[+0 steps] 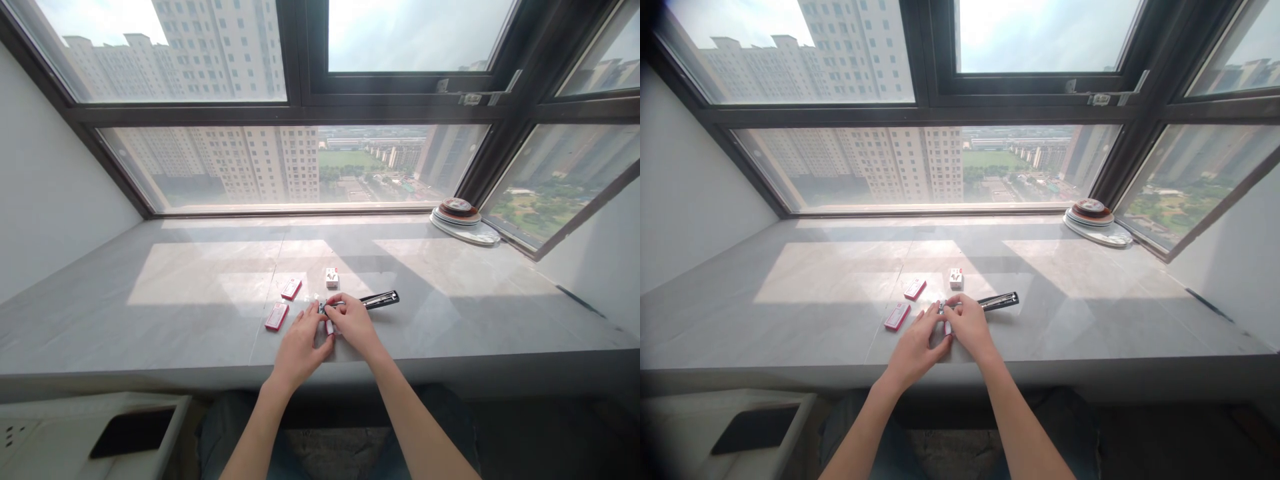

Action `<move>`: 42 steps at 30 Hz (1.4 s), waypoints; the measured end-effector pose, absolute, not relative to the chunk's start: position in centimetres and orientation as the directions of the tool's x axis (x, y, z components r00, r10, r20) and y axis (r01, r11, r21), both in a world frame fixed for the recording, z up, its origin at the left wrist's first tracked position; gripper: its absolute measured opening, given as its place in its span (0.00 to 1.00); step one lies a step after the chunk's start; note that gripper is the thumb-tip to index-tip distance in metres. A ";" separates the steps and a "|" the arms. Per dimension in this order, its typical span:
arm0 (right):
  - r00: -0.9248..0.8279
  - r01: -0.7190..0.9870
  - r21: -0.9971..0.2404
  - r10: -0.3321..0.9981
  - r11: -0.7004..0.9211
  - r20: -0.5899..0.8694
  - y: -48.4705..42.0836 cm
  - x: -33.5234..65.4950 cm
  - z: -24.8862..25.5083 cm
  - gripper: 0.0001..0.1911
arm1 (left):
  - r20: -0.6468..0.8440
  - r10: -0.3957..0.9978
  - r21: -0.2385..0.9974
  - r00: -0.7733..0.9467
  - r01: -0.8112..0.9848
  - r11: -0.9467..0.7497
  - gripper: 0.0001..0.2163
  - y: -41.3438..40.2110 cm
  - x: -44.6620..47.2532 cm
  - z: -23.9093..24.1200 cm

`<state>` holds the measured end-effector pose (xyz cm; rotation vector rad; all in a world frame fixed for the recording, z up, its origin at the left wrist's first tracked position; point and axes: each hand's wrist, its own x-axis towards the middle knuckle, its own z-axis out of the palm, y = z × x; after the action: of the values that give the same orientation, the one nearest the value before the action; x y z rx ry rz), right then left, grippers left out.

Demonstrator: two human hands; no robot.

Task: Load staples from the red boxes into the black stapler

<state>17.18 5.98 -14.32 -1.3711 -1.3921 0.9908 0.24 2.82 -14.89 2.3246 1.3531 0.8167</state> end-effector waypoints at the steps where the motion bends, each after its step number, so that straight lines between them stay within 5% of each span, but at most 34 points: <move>1: 0.035 0.290 -0.954 0.995 0.075 0.089 6.1 17.0 -14.2 0.15 | 0.311 0.867 0.540 0.390 0.678 -0.499 0.16 2.8 0.2 -14.9; 11: -0.102 0.522 -0.801 0.954 0.294 0.283 5.6 17.1 -11.2 0.08 | 0.318 0.873 0.549 0.369 0.679 -0.487 0.26 3.2 -0.1 -15.4; 18: -0.299 0.738 -0.600 0.947 0.310 0.121 3.8 20.2 -11.2 0.02 | 0.310 0.880 0.571 0.359 0.670 -0.474 0.14 3.5 -0.1 -15.8; 23: -0.256 0.715 -0.648 0.961 0.263 0.108 2.7 22.7 -10.9 0.05 | 0.345 0.872 0.586 0.347 0.646 -0.489 0.16 3.1 -0.2 -15.1; 28: -0.035 0.731 -0.674 0.993 0.105 0.117 1.4 26.0 -11.8 0.11 | 0.385 0.911 0.612 0.150 0.697 -0.374 0.07 2.8 -0.3 -14.4; 30: 0.012 0.729 -0.682 0.995 0.060 0.100 1.2 26.8 -12.5 0.12 | 0.354 0.929 0.617 0.109 0.719 -0.319 0.12 3.0 0.1 -14.4; 42: 0.010 0.551 -0.833 0.998 0.049 0.065 1.4 26.4 -14.8 0.14 | 0.345 0.933 0.610 0.102 0.731 -0.305 0.13 2.4 2.2 -14.2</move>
<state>26.40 1.45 -14.83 -1.5860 -1.6271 0.8079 2.24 2.39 -14.24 2.0981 1.6471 1.0091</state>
